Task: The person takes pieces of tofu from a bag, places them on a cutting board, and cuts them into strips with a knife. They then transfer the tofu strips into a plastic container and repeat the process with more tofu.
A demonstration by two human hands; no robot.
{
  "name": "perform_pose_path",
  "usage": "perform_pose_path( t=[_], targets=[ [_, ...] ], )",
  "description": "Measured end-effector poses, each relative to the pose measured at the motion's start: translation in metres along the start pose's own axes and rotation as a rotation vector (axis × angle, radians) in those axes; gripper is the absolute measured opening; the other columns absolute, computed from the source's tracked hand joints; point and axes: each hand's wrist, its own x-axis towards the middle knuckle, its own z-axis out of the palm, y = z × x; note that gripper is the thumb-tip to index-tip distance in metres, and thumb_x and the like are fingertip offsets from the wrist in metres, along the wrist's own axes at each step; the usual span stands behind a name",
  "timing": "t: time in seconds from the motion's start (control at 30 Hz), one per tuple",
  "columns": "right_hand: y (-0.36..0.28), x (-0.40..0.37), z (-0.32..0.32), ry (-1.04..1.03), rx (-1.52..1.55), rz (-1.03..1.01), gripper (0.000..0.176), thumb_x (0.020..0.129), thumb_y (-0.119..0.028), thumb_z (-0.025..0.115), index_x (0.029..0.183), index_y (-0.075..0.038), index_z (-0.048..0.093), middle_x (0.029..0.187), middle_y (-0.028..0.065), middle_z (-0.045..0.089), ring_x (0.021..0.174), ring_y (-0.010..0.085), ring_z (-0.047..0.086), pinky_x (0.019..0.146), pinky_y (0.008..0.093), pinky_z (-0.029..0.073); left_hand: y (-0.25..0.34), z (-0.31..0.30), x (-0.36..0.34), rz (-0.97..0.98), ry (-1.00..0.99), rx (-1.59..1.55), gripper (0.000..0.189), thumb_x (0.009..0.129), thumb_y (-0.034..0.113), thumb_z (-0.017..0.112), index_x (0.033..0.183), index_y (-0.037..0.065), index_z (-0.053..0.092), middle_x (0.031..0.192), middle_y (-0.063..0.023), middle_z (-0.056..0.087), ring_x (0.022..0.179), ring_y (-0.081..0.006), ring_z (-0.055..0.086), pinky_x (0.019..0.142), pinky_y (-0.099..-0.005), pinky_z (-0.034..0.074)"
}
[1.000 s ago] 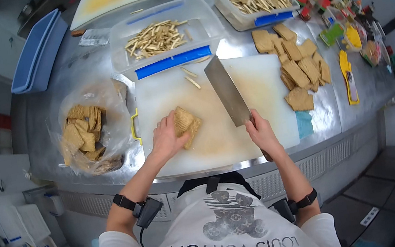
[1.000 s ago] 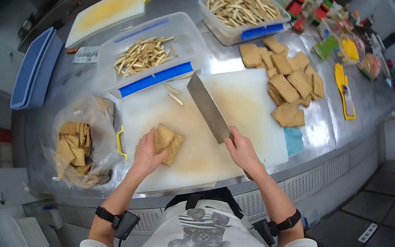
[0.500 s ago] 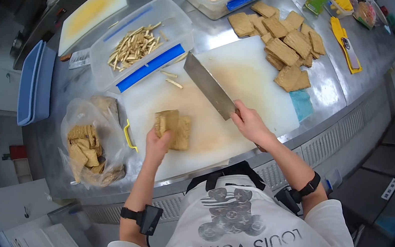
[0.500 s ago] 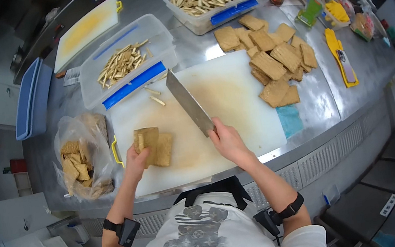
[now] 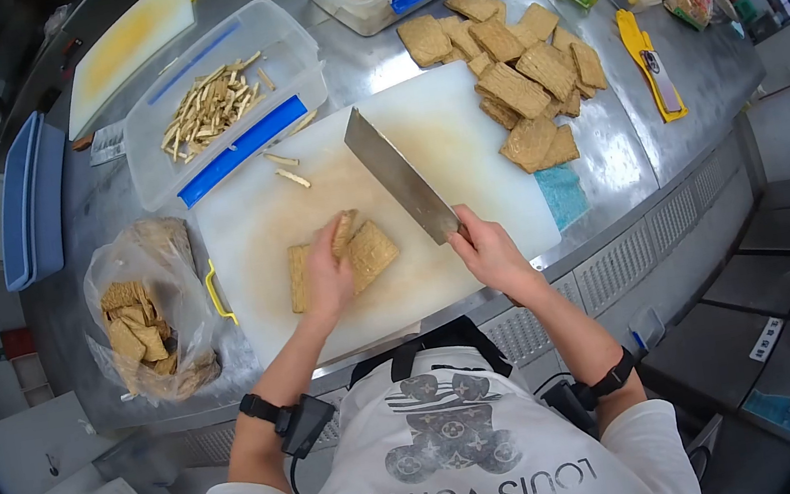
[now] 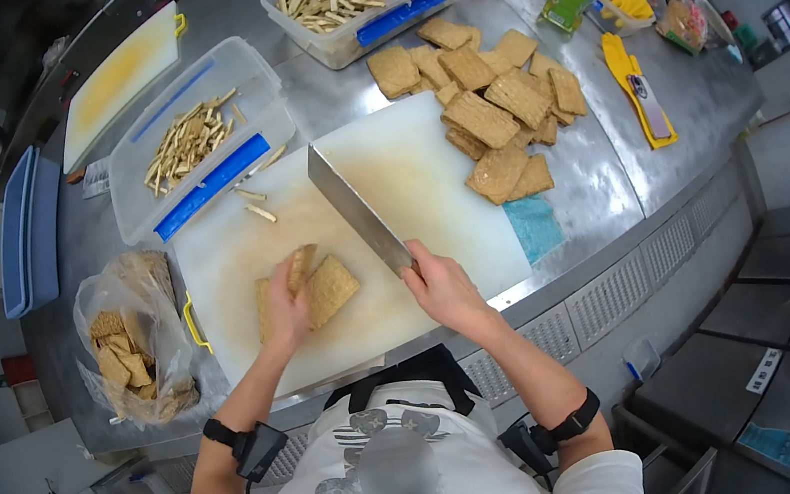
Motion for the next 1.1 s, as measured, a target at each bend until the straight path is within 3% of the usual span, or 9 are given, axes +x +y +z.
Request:
perform_pose_path(
  t=[0.1, 0.2, 0.4, 0.5, 0.6, 0.8, 1.0, 1.1],
  targets=[
    [0.004, 0.002, 0.000, 0.009, -0.023, -0.008, 0.018, 0.086, -0.009, 0.051, 0.099, 0.000, 0.043, 0.067, 0.0224, 0.055, 0.067, 0.0429, 0.054, 0.058, 0.0461, 0.041, 0.035, -0.023, 0.008, -0.036, -0.033, 0.216, 0.062, 0.068, 0.005, 0.065, 0.126, 0.014, 0.048, 0.105, -0.0106, 0.051, 0.099, -0.0284, 0.049, 0.084, -0.0391, 0.039],
    [0.005, 0.001, 0.001, 0.021, -0.026, 0.006, 0.018, 0.086, -0.009, 0.050, 0.098, 0.000, 0.042, 0.067, 0.0225, 0.055, 0.067, 0.0434, 0.054, 0.058, 0.0470, 0.041, 0.035, -0.011, -0.008, 0.221, -0.164, 0.644, 0.063, 0.067, 0.014, 0.071, 0.125, 0.014, 0.048, 0.105, -0.0114, 0.050, 0.098, -0.0291, 0.048, 0.083, -0.0410, 0.039],
    [0.004, -0.001, 0.002, 0.030, -0.023, 0.006, 0.016, 0.087, -0.010, 0.050, 0.096, 0.000, 0.041, 0.068, 0.0223, 0.055, 0.067, 0.0437, 0.054, 0.058, 0.0478, 0.041, 0.036, 0.020, -0.013, 0.018, -0.177, 0.590, 0.071, 0.061, 0.025, 0.079, 0.124, 0.012, 0.048, 0.106, -0.0150, 0.047, 0.095, -0.0322, 0.048, 0.080, -0.0416, 0.040],
    [0.005, -0.002, 0.002, 0.020, -0.014, -0.021, 0.018, 0.087, -0.010, 0.050, 0.099, -0.001, 0.042, 0.068, 0.0222, 0.056, 0.068, 0.0431, 0.054, 0.059, 0.0478, 0.041, 0.042, 0.024, -0.013, 0.015, -0.145, 0.515, 0.072, 0.062, 0.031, 0.078, 0.124, 0.013, 0.047, 0.109, -0.0144, 0.045, 0.097, -0.0321, 0.046, 0.082, -0.0427, 0.039],
    [-0.001, -0.007, -0.002, -0.037, -0.063, -0.054, 0.022, 0.087, -0.012, 0.050, 0.106, -0.003, 0.045, 0.070, 0.0212, 0.057, 0.068, 0.0418, 0.056, 0.060, 0.0471, 0.043, 0.036, 0.019, -0.020, 0.136, -0.020, 0.588, 0.071, 0.062, 0.035, 0.078, 0.122, 0.012, 0.048, 0.111, -0.0149, 0.043, 0.096, -0.0332, 0.046, 0.081, -0.0429, 0.040],
    [-0.007, -0.024, 0.002, -0.140, -0.366, -0.194, 0.028, 0.086, -0.015, 0.051, 0.113, -0.008, 0.046, 0.080, 0.0176, 0.060, 0.068, 0.0386, 0.059, 0.061, 0.0466, 0.049, 0.031, 0.024, -0.021, 0.135, -0.087, 0.583, 0.071, 0.064, 0.041, 0.075, 0.123, 0.011, 0.048, 0.109, -0.0139, 0.046, 0.098, -0.0320, 0.046, 0.081, -0.0419, 0.040],
    [-0.004, -0.019, 0.003, -0.135, -0.404, -0.170, 0.027, 0.085, -0.012, 0.050, 0.111, -0.008, 0.045, 0.077, 0.0169, 0.059, 0.065, 0.0386, 0.059, 0.060, 0.0480, 0.049, 0.019, 0.004, -0.021, 0.246, -0.053, 0.541, 0.057, 0.070, 0.034, 0.070, 0.116, 0.006, 0.050, 0.112, -0.0127, 0.049, 0.103, -0.0291, 0.047, 0.085, -0.0422, 0.037],
    [-0.002, -0.017, 0.002, -0.139, -0.401, -0.157, 0.026, 0.084, -0.011, 0.050, 0.110, -0.008, 0.045, 0.076, 0.0174, 0.059, 0.065, 0.0391, 0.059, 0.059, 0.0484, 0.049, -0.016, -0.031, -0.034, 0.283, -0.125, 0.790, 0.051, 0.072, 0.028, 0.067, 0.115, 0.006, 0.050, 0.113, -0.0116, 0.050, 0.106, -0.0278, 0.046, 0.087, -0.0426, 0.036]
  ],
)
